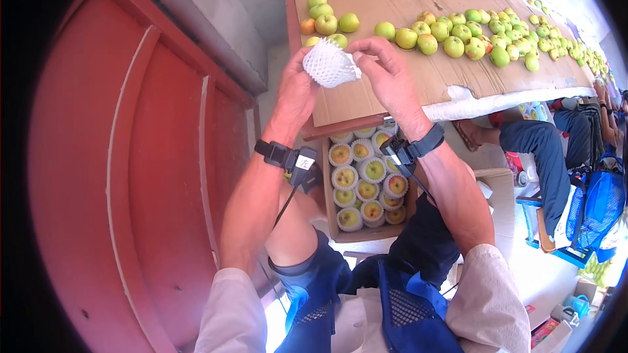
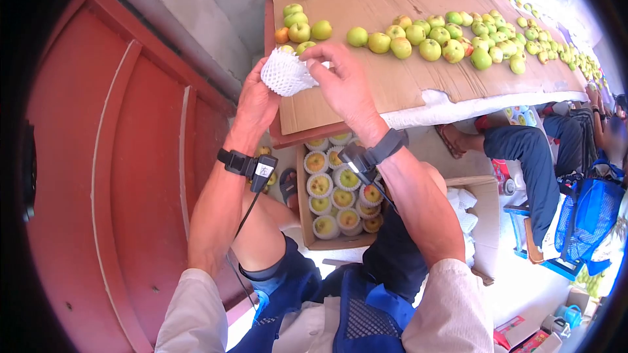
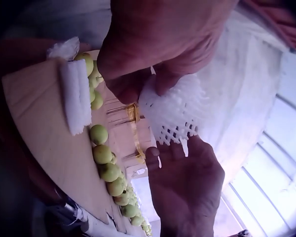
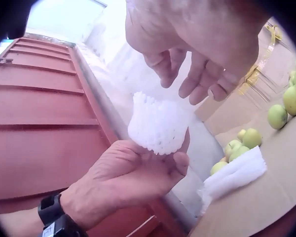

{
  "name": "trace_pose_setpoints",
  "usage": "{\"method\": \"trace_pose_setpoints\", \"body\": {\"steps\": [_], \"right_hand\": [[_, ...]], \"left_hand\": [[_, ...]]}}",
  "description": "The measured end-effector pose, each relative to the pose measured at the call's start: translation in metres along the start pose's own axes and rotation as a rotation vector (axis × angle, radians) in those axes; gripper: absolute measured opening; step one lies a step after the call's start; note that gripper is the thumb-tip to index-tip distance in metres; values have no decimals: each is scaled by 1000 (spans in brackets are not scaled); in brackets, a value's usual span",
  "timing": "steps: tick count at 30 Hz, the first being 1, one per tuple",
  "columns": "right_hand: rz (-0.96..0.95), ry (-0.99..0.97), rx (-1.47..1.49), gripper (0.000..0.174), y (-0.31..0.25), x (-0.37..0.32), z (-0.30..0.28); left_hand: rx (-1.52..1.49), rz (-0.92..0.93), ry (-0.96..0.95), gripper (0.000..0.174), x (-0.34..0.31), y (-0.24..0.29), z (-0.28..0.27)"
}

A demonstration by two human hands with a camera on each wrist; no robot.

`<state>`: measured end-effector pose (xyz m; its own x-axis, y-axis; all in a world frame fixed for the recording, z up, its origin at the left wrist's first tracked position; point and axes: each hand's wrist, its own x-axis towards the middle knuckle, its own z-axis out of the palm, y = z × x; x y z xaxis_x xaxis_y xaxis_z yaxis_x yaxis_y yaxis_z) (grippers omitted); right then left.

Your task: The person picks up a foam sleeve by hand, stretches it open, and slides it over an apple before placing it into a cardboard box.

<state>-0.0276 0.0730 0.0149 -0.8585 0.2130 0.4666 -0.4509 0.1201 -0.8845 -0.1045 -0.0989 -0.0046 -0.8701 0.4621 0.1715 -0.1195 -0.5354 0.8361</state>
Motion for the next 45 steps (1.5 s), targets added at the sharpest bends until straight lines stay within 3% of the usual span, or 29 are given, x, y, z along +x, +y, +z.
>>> {"method": "trace_pose_setpoints", "body": {"steps": [2, 11, 14, 16, 19, 23, 25, 28, 32, 34, 40, 45], "right_hand": [[-46, -30, -68, 16, -2, -1, 0], [117, -44, -181, 27, 0, -4, 3], [10, -84, -61, 36, -5, -2, 4], [287, -195, 209, 44, -12, 0, 1], [420, -201, 221, 53, -22, -5, -1], [389, -277, 231, 51, -6, -4, 3], [143, -261, -61, 47, 3, -4, 8], [60, -131, -149, 49, 6, -8, 9], [130, -51, -90, 40, 0, 0, -1], [334, -100, 320, 30, -7, 2, -10], [449, -105, 557, 27, 1, 8, -15], [532, -165, 666, 30, 19, 13, -26]], "left_hand": [[-8, 18, -15, 25, 1, 1, 0], [-73, 71, -42, 26, 2, -5, -6], [-68, 78, -67, 26, 4, -8, -9], [-33, 81, -64, 26, 4, -9, -8], [0, 79, -49, 26, 3, -8, -7], [63, 55, -8, 27, -4, -3, 3], [184, 45, 57, 27, -4, -3, 5], [420, 73, 165, 27, -4, -6, 10], [622, 23, 245, 25, -10, 3, 20], [648, -14, 205, 31, -12, 6, 25], [100, -91, -27, 45, -13, 3, 26], [-71, -165, -42, 45, -19, 15, 33]]}}
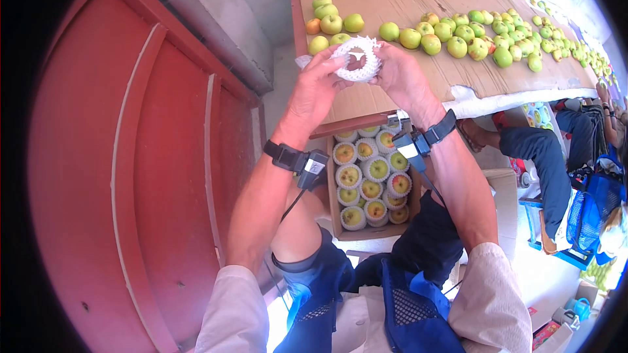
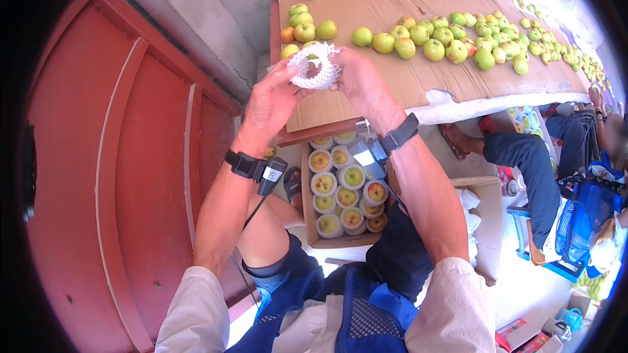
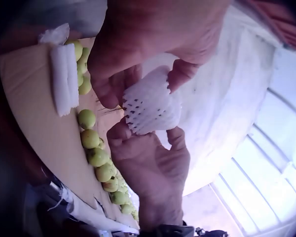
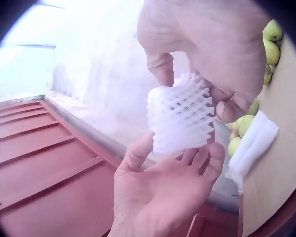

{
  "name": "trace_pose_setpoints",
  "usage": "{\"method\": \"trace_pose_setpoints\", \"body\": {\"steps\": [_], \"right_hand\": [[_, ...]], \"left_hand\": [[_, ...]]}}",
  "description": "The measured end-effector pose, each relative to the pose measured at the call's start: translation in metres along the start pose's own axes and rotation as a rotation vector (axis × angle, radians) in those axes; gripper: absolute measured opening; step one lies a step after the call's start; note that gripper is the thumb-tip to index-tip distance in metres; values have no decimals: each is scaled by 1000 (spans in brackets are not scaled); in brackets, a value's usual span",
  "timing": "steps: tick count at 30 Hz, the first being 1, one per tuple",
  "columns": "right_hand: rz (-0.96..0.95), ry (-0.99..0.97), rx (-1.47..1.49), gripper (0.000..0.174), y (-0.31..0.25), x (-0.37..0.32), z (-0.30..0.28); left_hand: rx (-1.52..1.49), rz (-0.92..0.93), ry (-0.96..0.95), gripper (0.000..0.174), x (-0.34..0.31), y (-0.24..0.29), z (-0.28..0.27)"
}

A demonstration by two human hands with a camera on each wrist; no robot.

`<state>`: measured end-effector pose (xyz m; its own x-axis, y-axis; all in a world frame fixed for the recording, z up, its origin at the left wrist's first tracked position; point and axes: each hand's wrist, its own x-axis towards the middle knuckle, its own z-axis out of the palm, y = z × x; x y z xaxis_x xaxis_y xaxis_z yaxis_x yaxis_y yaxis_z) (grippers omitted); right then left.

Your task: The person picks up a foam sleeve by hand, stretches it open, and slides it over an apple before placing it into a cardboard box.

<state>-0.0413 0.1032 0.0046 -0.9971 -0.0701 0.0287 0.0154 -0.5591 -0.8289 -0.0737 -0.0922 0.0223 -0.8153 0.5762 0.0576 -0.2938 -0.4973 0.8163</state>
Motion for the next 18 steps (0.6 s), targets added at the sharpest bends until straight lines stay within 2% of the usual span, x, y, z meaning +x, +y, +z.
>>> {"method": "trace_pose_setpoints", "body": {"steps": [10, 13, 18], "right_hand": [[75, -79, 239, 30, -2, -4, -1], [46, -15, 213, 31, 0, -6, 6], [72, -48, 145, 28, 6, -2, -1]], "left_hand": [[-203, -149, 21, 44, -1, 3, -1], [-259, -216, -7, 44, -3, 3, 6], [-259, -221, -147, 48, -7, 0, 17]]}}
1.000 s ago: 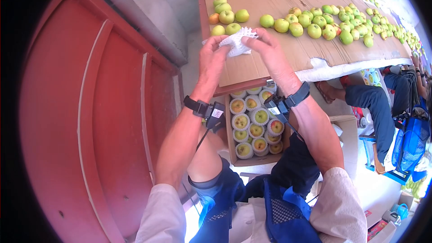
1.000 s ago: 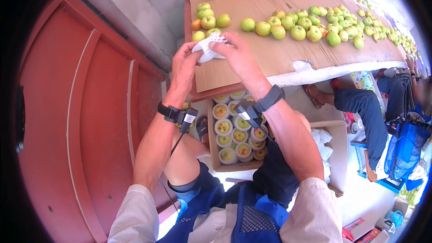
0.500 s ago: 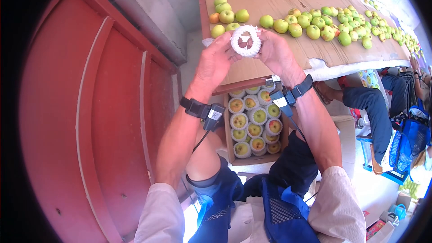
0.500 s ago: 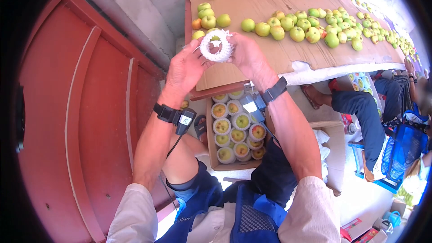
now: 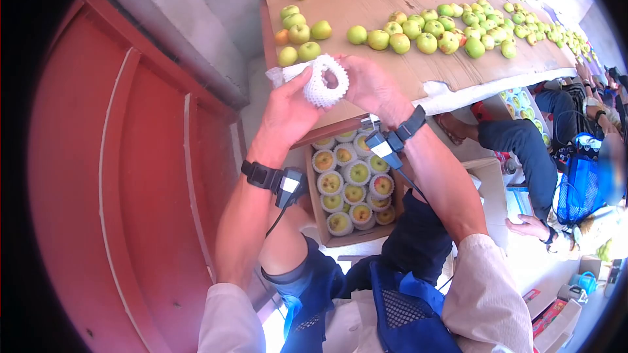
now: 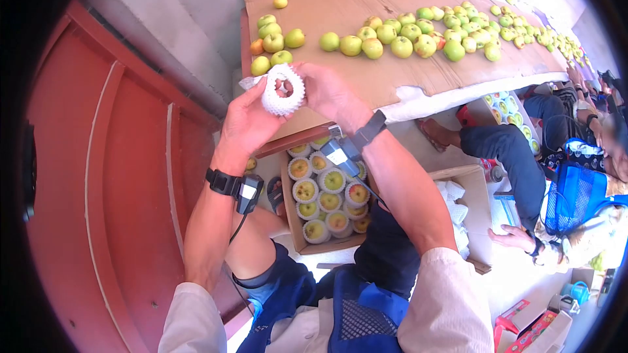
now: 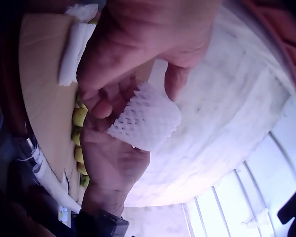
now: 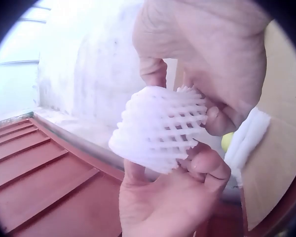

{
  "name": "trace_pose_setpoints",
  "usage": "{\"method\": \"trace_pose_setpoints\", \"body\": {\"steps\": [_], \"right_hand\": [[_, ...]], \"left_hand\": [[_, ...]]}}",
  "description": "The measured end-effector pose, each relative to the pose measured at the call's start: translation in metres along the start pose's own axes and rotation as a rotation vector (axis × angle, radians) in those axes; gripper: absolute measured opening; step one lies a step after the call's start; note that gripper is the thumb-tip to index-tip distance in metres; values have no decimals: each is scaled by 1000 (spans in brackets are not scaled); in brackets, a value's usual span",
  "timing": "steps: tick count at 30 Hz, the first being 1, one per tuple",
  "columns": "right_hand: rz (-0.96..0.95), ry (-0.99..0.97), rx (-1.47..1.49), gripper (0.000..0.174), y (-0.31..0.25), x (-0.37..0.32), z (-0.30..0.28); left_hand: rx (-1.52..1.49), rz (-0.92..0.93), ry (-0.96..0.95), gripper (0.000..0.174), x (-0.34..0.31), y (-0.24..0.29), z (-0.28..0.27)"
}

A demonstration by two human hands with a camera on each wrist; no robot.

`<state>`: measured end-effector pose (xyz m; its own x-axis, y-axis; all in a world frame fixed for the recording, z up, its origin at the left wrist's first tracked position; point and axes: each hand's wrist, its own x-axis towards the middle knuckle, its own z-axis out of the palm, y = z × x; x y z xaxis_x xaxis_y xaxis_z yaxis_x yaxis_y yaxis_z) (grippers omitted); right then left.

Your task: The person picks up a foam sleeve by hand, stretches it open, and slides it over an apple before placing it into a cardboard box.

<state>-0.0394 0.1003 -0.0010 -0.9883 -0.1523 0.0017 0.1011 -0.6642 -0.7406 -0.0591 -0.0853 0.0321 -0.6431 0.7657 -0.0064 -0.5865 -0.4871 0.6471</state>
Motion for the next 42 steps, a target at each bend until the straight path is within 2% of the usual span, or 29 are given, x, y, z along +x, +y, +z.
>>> {"method": "trace_pose_setpoints", "body": {"steps": [1, 3, 5, 7, 8, 10, 11, 13, 14, 16, 19, 20, 22, 23, 25, 27, 29, 30, 32, 36, 39, 41, 42], "right_hand": [[-5, 8, -1, 28, 1, 1, 0], [14, 39, -50, 29, 4, 2, -1], [24, 35, -70, 30, 10, 16, -26], [45, 39, -256, 31, 6, 20, -38], [46, 39, -257, 31, 6, 18, -45], [-29, 300, -496, 28, -2, 12, -48], [-26, 296, -498, 28, -5, 10, -50], [-122, 467, -725, 31, -11, 13, -64], [-121, 463, -727, 31, -14, 17, -72], [-228, 650, -842, 29, -19, 28, -89], [-326, 725, -1010, 32, -26, 46, -107], [-325, 718, -1011, 32, -30, 55, -112], [-439, 712, -1395, 38, -35, 71, -110], [-439, 705, -1394, 38, -36, 78, -109], [-424, 710, -1698, 43, -43, 91, -101], [-384, 691, -1736, 45, -46, 105, -97], [-245, 706, -1893, 47, -47, 121, -96], [-249, 701, -1891, 47, -46, 130, -101], [-32, 626, -1990, 57, -41, 143, -112], [20, 577, -2007, 60, -40, 137, -98], [-22, 556, -1943, 53, -32, 117, -96], [-251, 538, -1840, 60, -23, 103, -111], [-248, 539, -1845, 60, -23, 94, -110]], "left_hand": [[-2, -7, -6, 48, 0, -2, 1], [15, 77, 144, 46, 1, -6, 3], [0, 102, 149, 45, 2, -3, -4], [-14, 134, 159, 43, 2, 0, -6], [-47, 160, 190, 41, 2, 2, -7], [-82, 192, 225, 40, 2, 7, -10], [-103, 208, 218, 39, 3, 8, -13], [-125, 227, 214, 38, 2, 12, -18], [-135, 227, 185, 38, 2, 13, -20], [-148, 230, 160, 38, 0, 14, -22], [-184, 251, 181, 37, 2, 14, -19], [-201, 264, 191, 36, 2, 12, -17], [-218, 281, 206, 36, 2, 11, -11], [-218, 281, 197, 36, 1, 10, -8], [-215, 290, 192, 36, 1, 10, -3], [-217, 319, 193, 37, 1, 12, -2], [-231, 331, 190, 38, 1, 14, -1], [-249, 338, 185, 38, 1, 16, -1], [-254, 337, 183, 38, 2, 16, -2], [-246, 346, 122, 40, 0, 18, -2], [-232, 364, 108, 40, 0, 21, -3], [-241, 371, 112, 40, -1, 22, -7], [-242, 373, 112, 39, -1, 23, -8]]}}
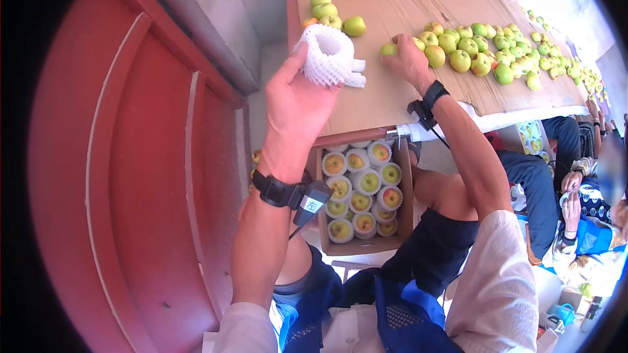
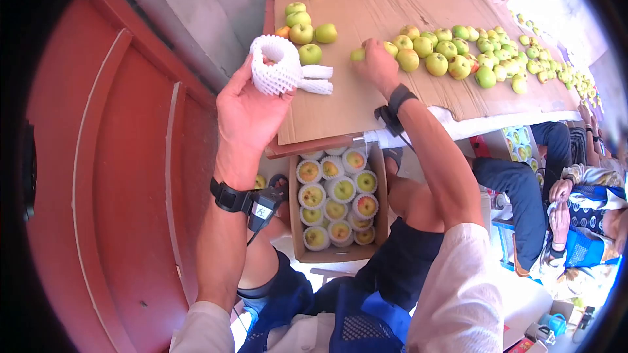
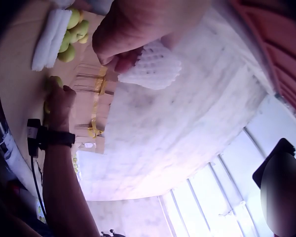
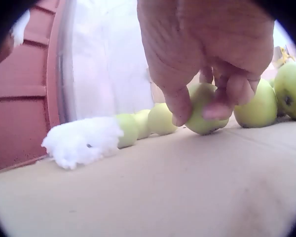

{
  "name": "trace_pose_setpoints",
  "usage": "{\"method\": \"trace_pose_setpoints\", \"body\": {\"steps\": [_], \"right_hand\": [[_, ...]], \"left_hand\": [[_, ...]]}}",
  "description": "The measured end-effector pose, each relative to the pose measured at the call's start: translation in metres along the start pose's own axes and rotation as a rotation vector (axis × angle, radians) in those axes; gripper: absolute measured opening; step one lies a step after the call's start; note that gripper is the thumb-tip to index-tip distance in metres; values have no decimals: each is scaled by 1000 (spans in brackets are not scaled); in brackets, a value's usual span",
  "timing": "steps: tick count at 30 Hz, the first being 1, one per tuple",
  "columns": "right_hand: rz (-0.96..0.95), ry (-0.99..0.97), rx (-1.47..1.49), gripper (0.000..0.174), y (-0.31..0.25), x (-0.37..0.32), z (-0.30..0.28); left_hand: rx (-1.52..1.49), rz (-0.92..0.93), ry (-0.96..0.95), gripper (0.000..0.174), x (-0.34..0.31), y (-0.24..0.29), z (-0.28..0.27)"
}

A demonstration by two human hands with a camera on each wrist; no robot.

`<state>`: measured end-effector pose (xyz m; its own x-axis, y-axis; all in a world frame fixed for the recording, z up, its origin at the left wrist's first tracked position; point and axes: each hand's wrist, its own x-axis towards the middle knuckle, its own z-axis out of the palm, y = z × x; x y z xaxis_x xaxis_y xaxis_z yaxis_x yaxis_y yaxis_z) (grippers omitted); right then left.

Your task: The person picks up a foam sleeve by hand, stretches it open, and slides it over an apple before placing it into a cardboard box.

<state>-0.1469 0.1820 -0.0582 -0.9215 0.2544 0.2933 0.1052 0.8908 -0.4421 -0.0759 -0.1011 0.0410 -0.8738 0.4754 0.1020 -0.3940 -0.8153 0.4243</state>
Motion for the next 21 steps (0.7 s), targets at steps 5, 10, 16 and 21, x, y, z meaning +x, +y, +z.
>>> {"method": "trace_pose_setpoints", "body": {"steps": [5, 10, 16, 21], "right_hand": [[8, -217, 147, 65, -13, -56, -25], [-106, -269, 241, 69, -16, -92, -28], [-144, -302, 192, 64, -21, -106, -37], [-120, -276, 244, 60, -22, -108, -36]], "left_hand": [[3, -4, 1, 41, 1, 2, -4], [48, 8, -9, 43, 3, -4, 0], [103, -48, -34, 42, 7, -5, -6], [90, -105, 2, 46, 10, -9, -7]]}}
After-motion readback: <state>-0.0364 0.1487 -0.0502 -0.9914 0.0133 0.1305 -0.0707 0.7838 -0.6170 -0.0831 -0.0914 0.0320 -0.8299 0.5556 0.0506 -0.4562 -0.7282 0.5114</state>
